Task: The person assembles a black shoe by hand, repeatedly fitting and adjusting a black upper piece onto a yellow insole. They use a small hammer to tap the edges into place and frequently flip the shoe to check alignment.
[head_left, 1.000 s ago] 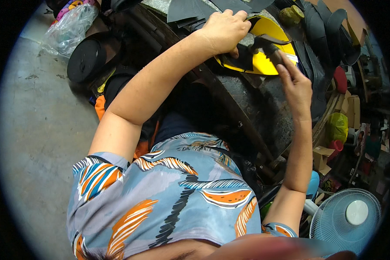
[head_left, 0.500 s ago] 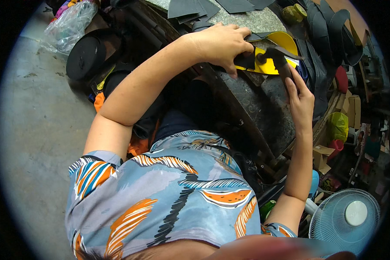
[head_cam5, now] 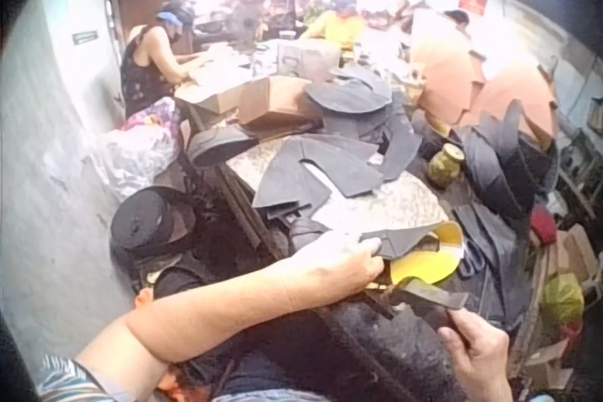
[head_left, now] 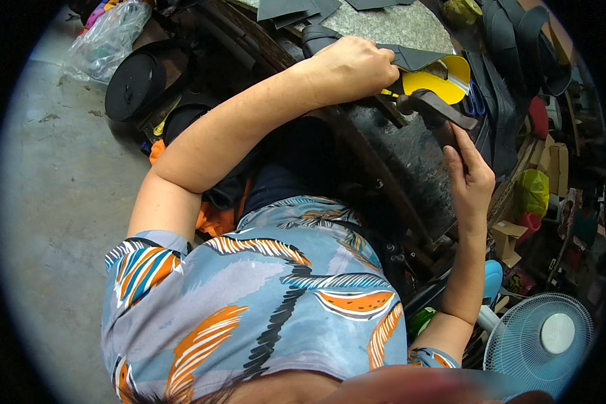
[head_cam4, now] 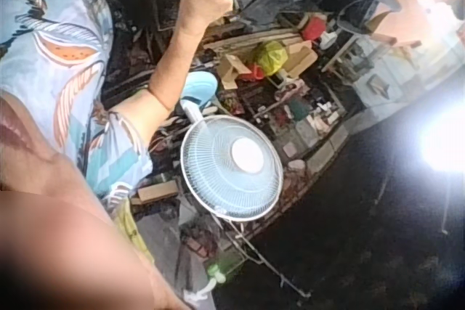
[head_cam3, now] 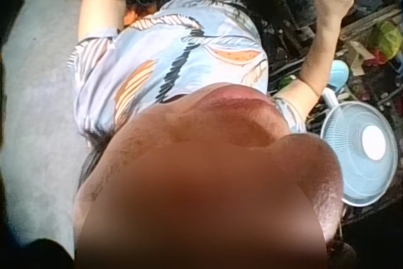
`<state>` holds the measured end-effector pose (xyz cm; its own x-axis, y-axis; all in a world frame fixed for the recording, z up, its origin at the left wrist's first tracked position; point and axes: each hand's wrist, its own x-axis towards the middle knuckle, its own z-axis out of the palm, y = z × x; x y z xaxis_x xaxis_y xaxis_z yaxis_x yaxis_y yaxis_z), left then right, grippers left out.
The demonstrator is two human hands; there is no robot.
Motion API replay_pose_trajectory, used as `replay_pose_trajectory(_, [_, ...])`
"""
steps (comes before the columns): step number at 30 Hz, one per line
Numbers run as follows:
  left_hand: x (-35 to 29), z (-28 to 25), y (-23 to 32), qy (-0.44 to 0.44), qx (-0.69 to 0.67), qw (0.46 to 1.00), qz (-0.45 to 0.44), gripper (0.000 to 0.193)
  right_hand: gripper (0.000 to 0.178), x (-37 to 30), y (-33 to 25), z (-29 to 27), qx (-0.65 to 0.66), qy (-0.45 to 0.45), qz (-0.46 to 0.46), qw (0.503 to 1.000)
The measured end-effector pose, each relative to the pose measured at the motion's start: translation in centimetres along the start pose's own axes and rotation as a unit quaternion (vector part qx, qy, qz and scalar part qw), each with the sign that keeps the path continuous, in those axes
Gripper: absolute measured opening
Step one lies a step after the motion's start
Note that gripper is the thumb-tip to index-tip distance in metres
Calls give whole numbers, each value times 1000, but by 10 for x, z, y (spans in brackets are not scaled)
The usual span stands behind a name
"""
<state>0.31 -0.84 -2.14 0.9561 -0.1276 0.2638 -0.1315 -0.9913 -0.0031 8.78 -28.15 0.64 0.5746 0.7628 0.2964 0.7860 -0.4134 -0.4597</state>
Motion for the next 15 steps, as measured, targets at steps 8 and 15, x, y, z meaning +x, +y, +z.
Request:
replay_pose_trajectory(8, [2,-9,-5,18,-4,999,38,20,36,5,-7,18,-45,-8,-28,999])
replay_pose_trajectory(15, [11,0,-8,93,-8,996,-9,19,36,3,-4,24,-31,-10,-15,999])
